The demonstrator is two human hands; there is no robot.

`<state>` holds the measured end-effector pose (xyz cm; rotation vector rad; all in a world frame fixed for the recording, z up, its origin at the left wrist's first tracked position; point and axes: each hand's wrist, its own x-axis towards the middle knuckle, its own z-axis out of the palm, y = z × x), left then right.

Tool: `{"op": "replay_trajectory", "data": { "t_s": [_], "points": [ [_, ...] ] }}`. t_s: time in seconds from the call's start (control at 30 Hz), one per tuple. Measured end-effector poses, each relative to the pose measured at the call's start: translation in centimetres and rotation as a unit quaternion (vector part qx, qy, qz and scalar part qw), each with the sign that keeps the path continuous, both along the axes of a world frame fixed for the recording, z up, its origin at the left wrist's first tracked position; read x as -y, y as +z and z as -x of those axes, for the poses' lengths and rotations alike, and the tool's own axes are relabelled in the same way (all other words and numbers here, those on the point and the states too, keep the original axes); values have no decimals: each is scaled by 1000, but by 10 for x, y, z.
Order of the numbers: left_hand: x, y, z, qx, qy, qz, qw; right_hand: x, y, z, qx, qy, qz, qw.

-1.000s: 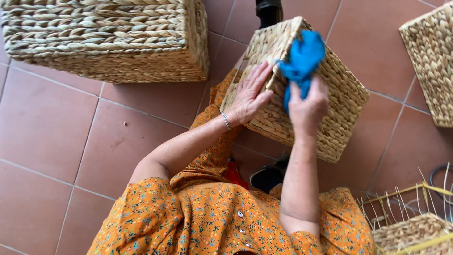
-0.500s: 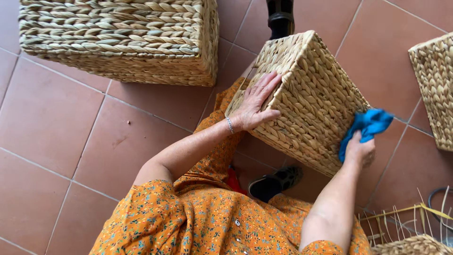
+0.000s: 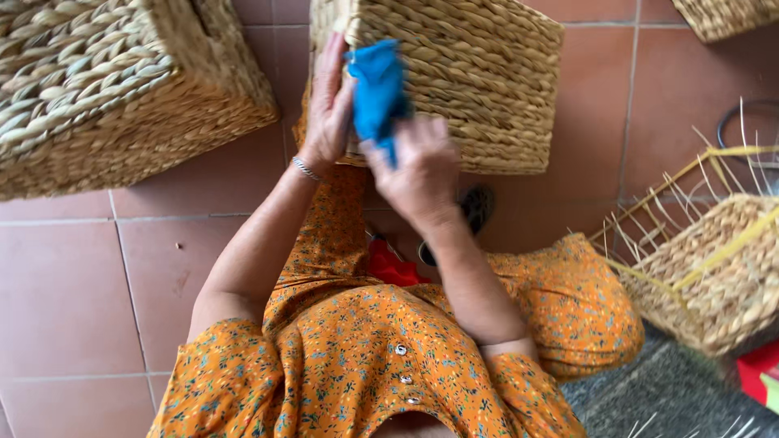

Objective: The person sits on a tiled floor and wipes woven baskets with a blue cloth. They rotate each basket to clean all sides and the interior, handling multiple baskets one at a time.

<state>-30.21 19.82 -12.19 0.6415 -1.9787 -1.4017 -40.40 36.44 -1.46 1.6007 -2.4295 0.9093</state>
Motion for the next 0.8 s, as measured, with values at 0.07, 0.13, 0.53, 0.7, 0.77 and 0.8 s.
{"op": "replay_trajectory", "data": {
  "t_s": [0.07,0.13,0.53,0.7,0.77,0.8],
  "points": [
    [2,-5,-3,-59,-13,-93,994,-1,11,-16,-53,23,71,996],
    [3,-8,-7,-50,-22,-59,997,-3,-3,-11,-56,19,96,994],
    [-6,11,-22,27,-28,12,999,-133,-156,149,232,-535,-133,801],
    [-9,1,-21,10,-23,0,1000,-71,-107,62,76,-324,5,943],
    [-7,-5,-19,-17,-30,-18,999,-47,-73,15,211,-218,-17,953],
    [-5,-7,-18,-52,-33,-106,992,-34,-58,-14,131,-152,60,978]
  ]
}}
